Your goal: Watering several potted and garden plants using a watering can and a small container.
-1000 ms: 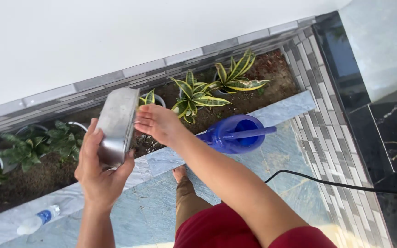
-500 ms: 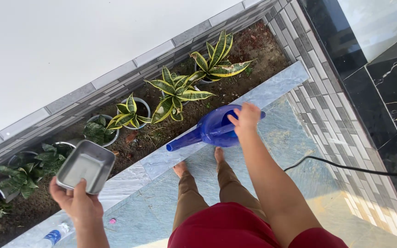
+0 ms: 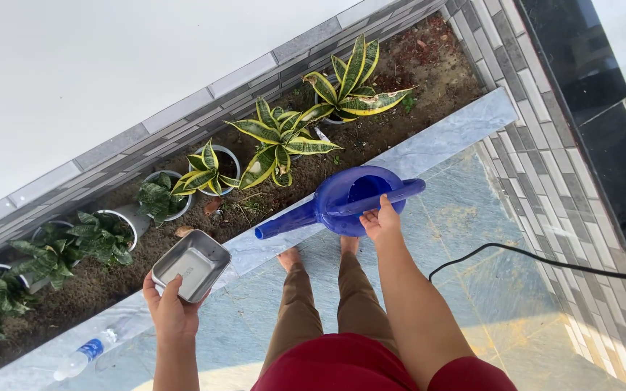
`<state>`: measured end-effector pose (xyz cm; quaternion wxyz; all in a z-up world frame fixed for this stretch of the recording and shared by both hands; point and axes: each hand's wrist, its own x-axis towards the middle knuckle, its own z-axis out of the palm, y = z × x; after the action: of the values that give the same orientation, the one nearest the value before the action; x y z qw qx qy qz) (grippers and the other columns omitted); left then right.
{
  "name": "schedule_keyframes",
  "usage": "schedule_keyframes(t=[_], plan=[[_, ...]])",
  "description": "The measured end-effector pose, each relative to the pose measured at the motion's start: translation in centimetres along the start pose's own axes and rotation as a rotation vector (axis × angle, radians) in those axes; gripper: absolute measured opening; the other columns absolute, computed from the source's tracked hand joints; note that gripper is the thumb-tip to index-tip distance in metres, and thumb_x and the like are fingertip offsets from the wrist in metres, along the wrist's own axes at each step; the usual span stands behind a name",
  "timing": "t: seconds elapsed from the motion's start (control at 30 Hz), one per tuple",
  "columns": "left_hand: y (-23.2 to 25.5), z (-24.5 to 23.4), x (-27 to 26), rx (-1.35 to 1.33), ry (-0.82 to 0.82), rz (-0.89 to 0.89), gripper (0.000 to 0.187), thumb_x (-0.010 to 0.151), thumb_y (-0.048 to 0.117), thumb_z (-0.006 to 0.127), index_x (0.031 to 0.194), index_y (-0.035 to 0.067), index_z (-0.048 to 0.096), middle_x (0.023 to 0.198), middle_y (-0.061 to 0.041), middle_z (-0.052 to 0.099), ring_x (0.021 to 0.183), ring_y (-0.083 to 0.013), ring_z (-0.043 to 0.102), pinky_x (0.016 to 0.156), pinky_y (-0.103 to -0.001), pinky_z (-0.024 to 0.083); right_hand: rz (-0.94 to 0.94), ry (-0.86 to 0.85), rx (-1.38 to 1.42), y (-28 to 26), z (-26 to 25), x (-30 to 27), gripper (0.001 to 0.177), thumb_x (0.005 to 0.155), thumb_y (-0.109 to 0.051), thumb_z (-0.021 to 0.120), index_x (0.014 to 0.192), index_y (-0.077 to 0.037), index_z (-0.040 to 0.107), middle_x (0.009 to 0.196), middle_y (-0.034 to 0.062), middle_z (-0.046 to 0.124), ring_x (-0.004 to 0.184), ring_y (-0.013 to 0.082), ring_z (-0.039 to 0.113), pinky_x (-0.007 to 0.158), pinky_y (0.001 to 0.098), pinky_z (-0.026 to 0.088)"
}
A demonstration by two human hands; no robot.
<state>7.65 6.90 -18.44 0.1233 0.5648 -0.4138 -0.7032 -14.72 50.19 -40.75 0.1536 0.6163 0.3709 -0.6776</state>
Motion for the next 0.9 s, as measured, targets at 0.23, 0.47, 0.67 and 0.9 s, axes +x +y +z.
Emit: schedule_keyframes(t=[0.23,0.47,0.67,0.9], plan=[[-0.6,-0.2,-2.2,-0.028,0.017,0.017,0.060,0.094,0.003,0.055,0.146,0.025,0.034,0.138,-0.016,0.054,0.112,-0.0344,0.066,0.077,-0.055,0.065,0.072,-0.217,0.131,0.1,2.1,-0.8,0.041,0.100,-0.037,0.059,0.131,-0.011,0.048,0.115,0.0111,0.061,0.111,0.0323,0.060,0.108,0.0597,0.045],[-2.2,-0.1,-3.3,-0.055,0.047,-0.013,0.059,0.092,0.003,0.056,0.142,0.027,0.036,0.135,-0.014,0.057,0.110,-0.0362,0.067,0.074,-0.058,0.063,0.057,-0.269,0.153,-2.8,-0.4,-6.7,0.035,0.102,-0.042,0.069,0.099,-0.010,0.057,0.095,0.0105,0.065,0.099,0.0310,0.064,0.103,0.0552,0.052],[-2.7,1.6,-4.4,-0.098,-0.002,-0.045,0.061,0.088,0.003,0.056,0.141,0.028,0.037,0.134,-0.012,0.057,0.109,-0.0353,0.067,0.074,-0.059,0.062,-0.112,-0.927,0.303,-7.9,0.3,-17.2,0.046,0.104,-0.051,0.065,0.080,-0.012,0.059,0.074,0.0047,0.062,0.084,0.0275,0.065,0.098,0.0549,0.055],[-1.0,3.1,-6.0,-0.153,-0.146,-0.065,0.058,0.087,0.006,0.058,0.139,0.027,0.040,0.131,-0.011,0.059,0.108,-0.0341,0.068,0.073,-0.057,0.063,-0.134,-1.344,0.397,-12.6,1.6,-29.2,0.045,0.098,-0.057,0.057,0.089,-0.013,0.065,0.072,-0.0023,0.059,0.075,0.0157,0.060,0.079,0.0406,0.054]])
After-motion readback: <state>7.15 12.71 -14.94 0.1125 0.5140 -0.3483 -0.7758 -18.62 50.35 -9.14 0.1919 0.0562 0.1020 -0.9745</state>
